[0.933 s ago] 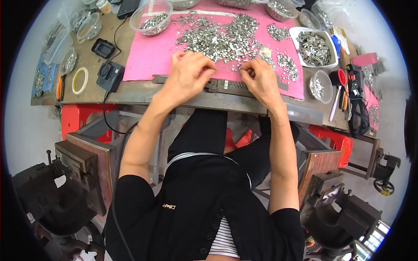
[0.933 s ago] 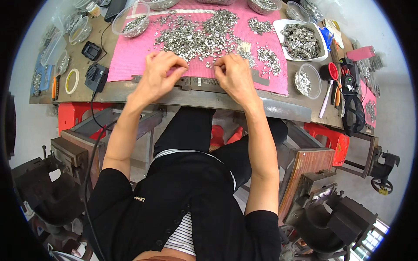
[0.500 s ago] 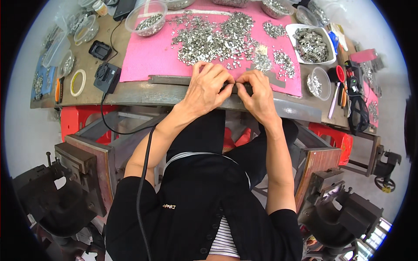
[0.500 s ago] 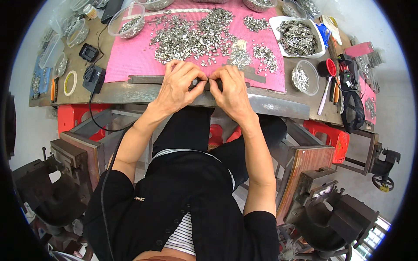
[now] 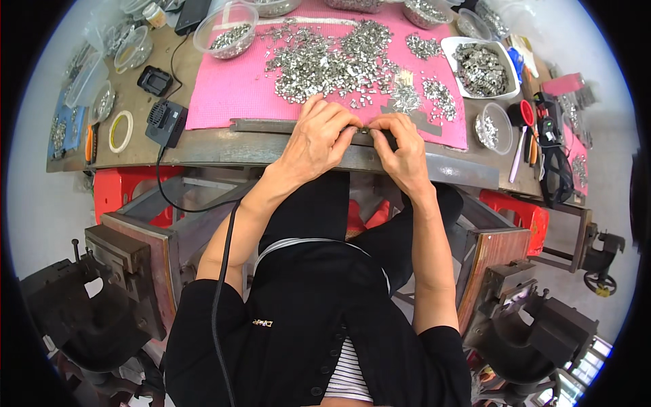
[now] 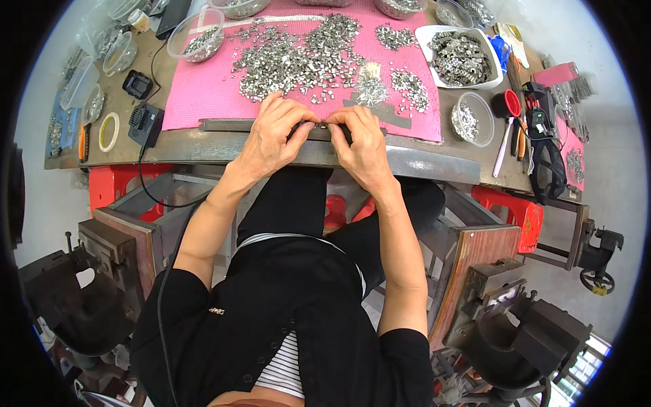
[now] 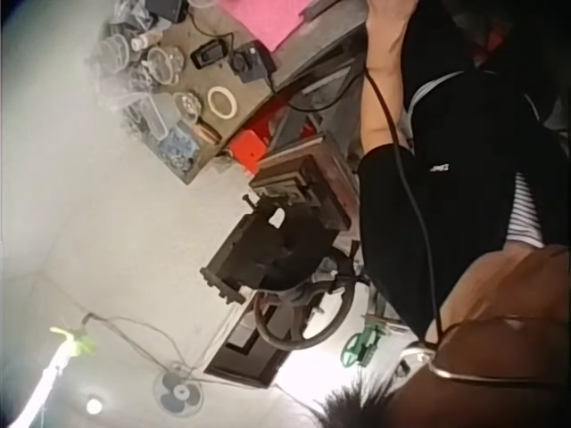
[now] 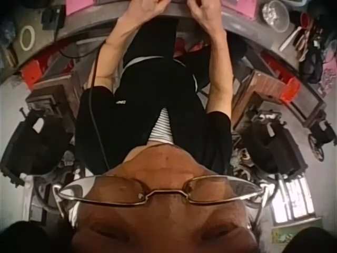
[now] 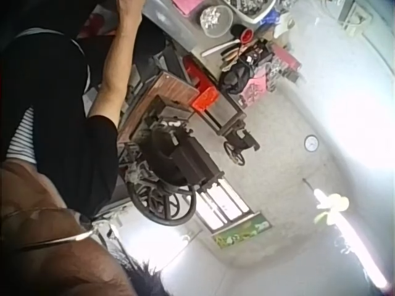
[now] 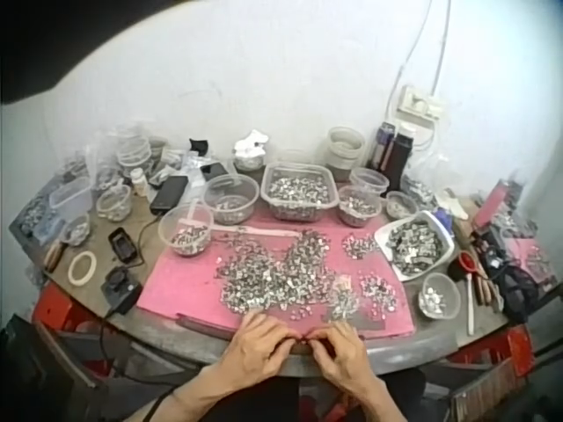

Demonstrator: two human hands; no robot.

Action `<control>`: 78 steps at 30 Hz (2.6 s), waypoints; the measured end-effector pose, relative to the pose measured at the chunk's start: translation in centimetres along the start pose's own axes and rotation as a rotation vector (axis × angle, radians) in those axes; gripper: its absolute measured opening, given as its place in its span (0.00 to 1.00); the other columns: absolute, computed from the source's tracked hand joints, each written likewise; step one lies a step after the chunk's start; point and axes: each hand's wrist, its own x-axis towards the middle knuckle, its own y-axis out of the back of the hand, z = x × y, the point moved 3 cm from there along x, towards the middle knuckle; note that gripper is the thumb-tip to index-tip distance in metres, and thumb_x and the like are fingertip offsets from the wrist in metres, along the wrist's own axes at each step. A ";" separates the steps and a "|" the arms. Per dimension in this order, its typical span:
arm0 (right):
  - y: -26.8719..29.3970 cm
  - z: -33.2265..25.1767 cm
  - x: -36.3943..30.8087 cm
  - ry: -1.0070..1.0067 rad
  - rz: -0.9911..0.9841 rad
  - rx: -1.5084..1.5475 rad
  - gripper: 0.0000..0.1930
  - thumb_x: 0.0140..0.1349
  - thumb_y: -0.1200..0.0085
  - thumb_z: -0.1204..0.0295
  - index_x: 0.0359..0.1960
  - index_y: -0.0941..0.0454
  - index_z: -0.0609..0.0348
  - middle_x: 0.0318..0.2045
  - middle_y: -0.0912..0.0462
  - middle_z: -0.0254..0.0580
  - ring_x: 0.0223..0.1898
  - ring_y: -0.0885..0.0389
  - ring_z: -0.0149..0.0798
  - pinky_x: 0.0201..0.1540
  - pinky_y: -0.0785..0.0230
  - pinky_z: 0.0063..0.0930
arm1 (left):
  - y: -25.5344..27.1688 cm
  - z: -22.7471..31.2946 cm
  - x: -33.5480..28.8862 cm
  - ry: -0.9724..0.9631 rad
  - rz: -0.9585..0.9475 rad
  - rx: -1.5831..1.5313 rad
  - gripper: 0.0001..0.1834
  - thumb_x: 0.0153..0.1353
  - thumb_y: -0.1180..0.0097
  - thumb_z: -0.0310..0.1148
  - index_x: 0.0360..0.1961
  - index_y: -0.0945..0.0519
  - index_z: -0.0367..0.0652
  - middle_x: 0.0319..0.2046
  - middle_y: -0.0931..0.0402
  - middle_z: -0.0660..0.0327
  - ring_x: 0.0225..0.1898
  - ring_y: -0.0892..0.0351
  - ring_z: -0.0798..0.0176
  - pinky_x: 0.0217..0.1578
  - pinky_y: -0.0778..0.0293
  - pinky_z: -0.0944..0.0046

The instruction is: Assembling small metal components into a guide and processing them with a manual press.

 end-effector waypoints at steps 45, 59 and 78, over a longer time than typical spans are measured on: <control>-2.5 1.2 5.5 0.124 -0.011 -0.214 0.05 0.60 0.37 0.72 0.37 0.15 0.52 0.30 0.23 0.38 0.36 0.22 0.42 0.43 0.37 0.39 | 2.7 -2.4 0.8 0.189 -0.122 0.231 0.39 0.67 0.48 0.27 0.77 0.48 0.47 0.60 0.20 0.63 0.69 0.38 0.38 0.67 0.60 0.21; -3.5 0.7 6.0 0.116 -0.063 -0.205 0.05 0.61 0.39 0.74 0.38 0.15 0.51 0.30 0.25 0.37 0.37 0.23 0.41 0.43 0.39 0.39 | 1.9 -4.5 2.8 0.055 -0.029 0.432 0.06 0.56 0.33 0.33 0.36 0.14 0.49 0.35 0.23 0.64 0.46 0.27 0.57 0.55 0.41 0.44; -3.2 0.6 5.5 0.205 -0.142 -0.318 0.06 0.59 0.38 0.70 0.35 0.19 0.57 0.34 0.22 0.41 0.42 0.23 0.45 0.47 0.36 0.41 | 2.0 -4.8 2.8 0.070 -0.114 0.361 0.03 0.60 0.37 0.32 0.35 0.16 0.47 0.35 0.25 0.65 0.46 0.27 0.58 0.58 0.42 0.46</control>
